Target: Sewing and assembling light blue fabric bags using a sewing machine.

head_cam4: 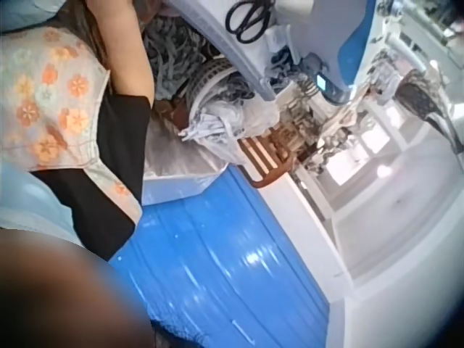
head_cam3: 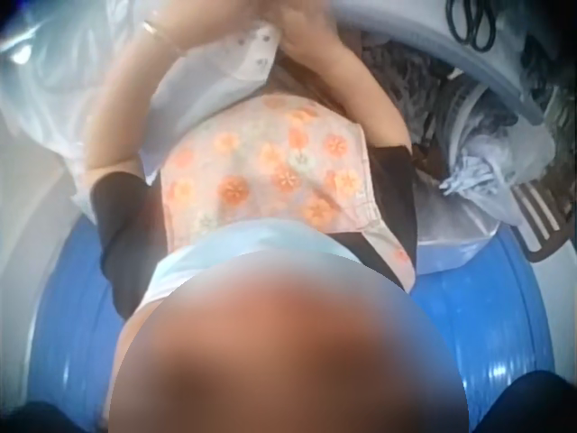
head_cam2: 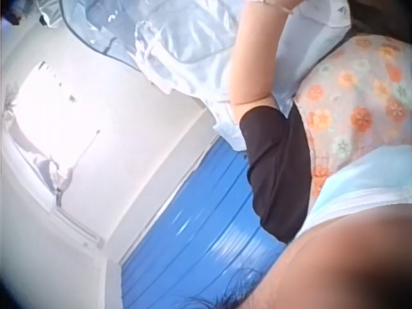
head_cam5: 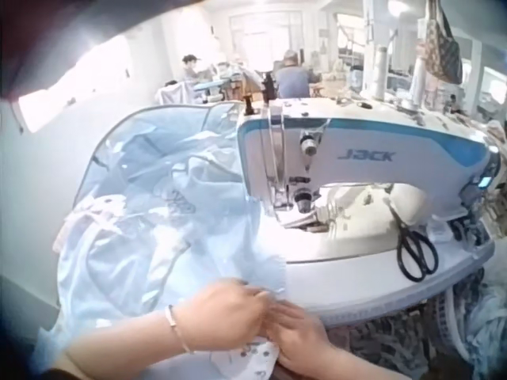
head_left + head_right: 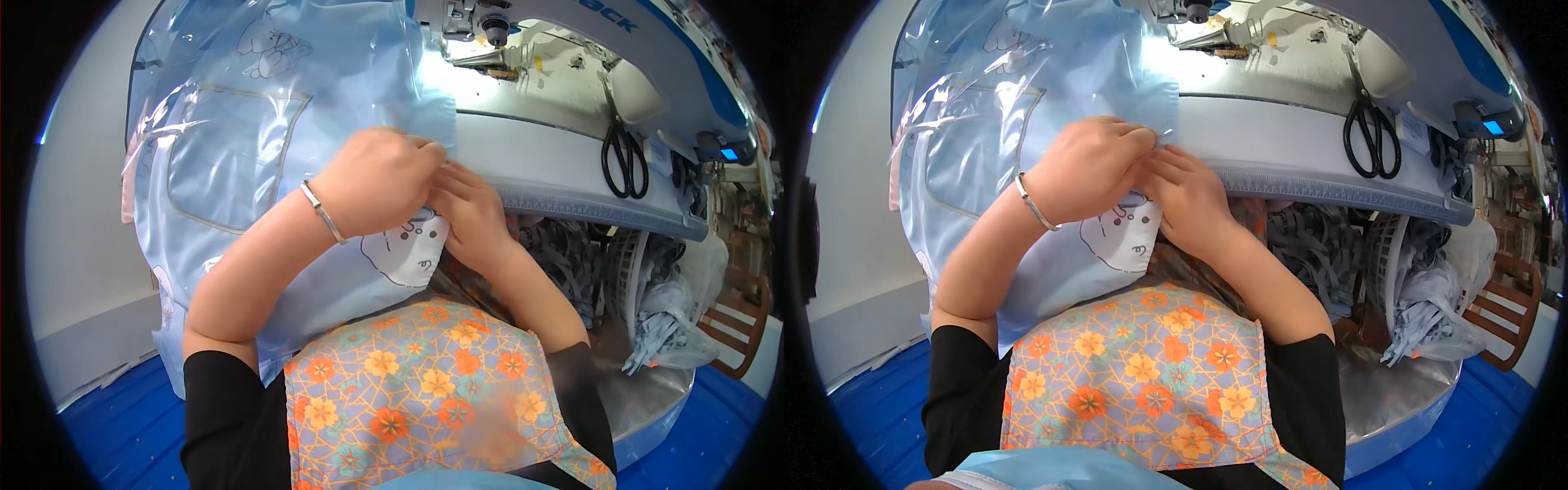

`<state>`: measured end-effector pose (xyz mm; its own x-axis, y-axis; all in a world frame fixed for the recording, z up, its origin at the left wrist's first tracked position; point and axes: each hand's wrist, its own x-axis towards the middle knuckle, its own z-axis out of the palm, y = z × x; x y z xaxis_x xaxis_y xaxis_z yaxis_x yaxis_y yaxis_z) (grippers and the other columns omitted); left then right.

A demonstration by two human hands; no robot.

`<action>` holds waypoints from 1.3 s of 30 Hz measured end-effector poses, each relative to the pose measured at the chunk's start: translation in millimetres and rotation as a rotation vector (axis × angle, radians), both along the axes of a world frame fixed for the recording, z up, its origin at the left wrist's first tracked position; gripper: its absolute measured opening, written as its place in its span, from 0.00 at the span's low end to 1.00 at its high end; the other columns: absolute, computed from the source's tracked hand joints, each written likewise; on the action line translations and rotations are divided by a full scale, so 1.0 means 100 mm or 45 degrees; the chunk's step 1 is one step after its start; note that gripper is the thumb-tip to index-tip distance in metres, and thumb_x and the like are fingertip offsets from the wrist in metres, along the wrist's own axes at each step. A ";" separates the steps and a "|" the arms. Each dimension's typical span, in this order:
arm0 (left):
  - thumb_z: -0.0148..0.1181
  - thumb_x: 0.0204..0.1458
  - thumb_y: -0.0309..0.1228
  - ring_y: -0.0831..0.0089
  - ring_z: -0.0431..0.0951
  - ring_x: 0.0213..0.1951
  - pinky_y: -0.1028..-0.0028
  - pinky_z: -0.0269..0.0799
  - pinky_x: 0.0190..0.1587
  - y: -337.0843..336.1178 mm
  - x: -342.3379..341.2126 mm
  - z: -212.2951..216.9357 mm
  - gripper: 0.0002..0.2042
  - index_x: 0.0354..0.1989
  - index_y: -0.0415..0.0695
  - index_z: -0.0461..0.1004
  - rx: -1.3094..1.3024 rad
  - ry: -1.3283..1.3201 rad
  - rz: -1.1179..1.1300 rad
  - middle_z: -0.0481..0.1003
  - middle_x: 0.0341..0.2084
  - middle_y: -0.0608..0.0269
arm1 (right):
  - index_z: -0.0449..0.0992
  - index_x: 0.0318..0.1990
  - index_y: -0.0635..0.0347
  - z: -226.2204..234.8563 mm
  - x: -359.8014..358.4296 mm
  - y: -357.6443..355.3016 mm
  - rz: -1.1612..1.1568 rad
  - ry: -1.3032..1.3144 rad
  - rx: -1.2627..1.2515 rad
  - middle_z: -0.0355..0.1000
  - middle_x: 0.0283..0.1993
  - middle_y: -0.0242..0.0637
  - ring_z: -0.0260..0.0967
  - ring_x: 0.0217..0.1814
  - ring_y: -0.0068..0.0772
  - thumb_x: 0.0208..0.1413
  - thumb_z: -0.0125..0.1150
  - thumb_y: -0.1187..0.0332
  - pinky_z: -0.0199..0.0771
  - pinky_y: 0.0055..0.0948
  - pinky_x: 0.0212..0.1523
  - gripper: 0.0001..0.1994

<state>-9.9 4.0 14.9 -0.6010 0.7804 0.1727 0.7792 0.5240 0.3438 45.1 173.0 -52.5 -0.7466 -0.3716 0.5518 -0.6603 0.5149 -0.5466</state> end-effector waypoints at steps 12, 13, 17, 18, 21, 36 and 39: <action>0.58 0.42 0.29 0.66 0.76 0.31 0.70 0.69 0.39 0.21 -0.33 -0.14 0.03 0.23 0.44 0.73 -0.038 0.488 -0.043 0.74 0.24 0.62 | 0.77 0.40 0.60 0.03 -0.23 0.06 -0.080 0.051 0.091 0.75 0.46 0.41 0.72 0.53 0.45 0.44 0.58 0.76 0.73 0.41 0.55 0.12; 0.58 0.42 0.29 0.66 0.76 0.31 0.70 0.69 0.39 0.23 -0.35 -0.13 0.03 0.23 0.44 0.73 -0.041 0.484 -0.040 0.74 0.24 0.62 | 0.77 0.40 0.60 0.04 -0.27 0.06 -0.077 0.048 0.089 0.75 0.46 0.41 0.72 0.53 0.45 0.44 0.58 0.76 0.73 0.41 0.55 0.12; 0.59 0.40 0.30 0.68 0.76 0.34 0.70 0.69 0.38 0.26 -0.52 -0.10 0.04 0.24 0.45 0.75 -0.196 0.487 0.059 0.74 0.26 0.63 | 0.77 0.39 0.60 0.09 -0.42 0.02 -0.147 -0.003 0.128 0.75 0.45 0.42 0.71 0.55 0.48 0.43 0.55 0.79 0.75 0.40 0.51 0.13; 0.59 0.39 0.30 0.68 0.75 0.35 0.71 0.69 0.38 0.25 -0.54 -0.09 0.04 0.24 0.45 0.76 -0.222 0.495 0.082 0.74 0.26 0.63 | 0.77 0.39 0.60 0.09 -0.45 0.01 -0.165 0.022 0.147 0.75 0.45 0.42 0.71 0.55 0.46 0.43 0.54 0.79 0.75 0.39 0.50 0.14; 0.59 0.39 0.31 0.68 0.75 0.36 0.70 0.69 0.38 0.22 -0.54 -0.05 0.05 0.24 0.45 0.76 -0.231 0.506 0.111 0.74 0.28 0.63 | 0.77 0.42 0.58 0.14 -0.50 -0.02 -0.131 -0.069 0.196 0.74 0.49 0.43 0.68 0.58 0.48 0.43 0.55 0.79 0.74 0.40 0.53 0.16; 0.58 0.39 0.23 0.57 0.76 0.31 0.62 0.73 0.33 0.09 0.10 -0.01 0.05 0.26 0.41 0.71 -0.165 0.132 0.252 0.73 0.25 0.57 | 0.78 0.41 0.62 0.05 0.03 -0.04 -0.100 0.063 0.082 0.76 0.48 0.44 0.72 0.53 0.51 0.43 0.55 0.79 0.75 0.41 0.51 0.15; 0.55 0.42 0.28 0.57 0.78 0.29 0.64 0.75 0.33 0.13 -0.08 -0.04 0.05 0.27 0.41 0.75 -0.128 0.160 0.270 0.76 0.23 0.54 | 0.78 0.42 0.63 0.05 -0.09 -0.01 -0.117 -0.016 0.028 0.76 0.48 0.45 0.72 0.54 0.51 0.43 0.53 0.80 0.74 0.42 0.52 0.16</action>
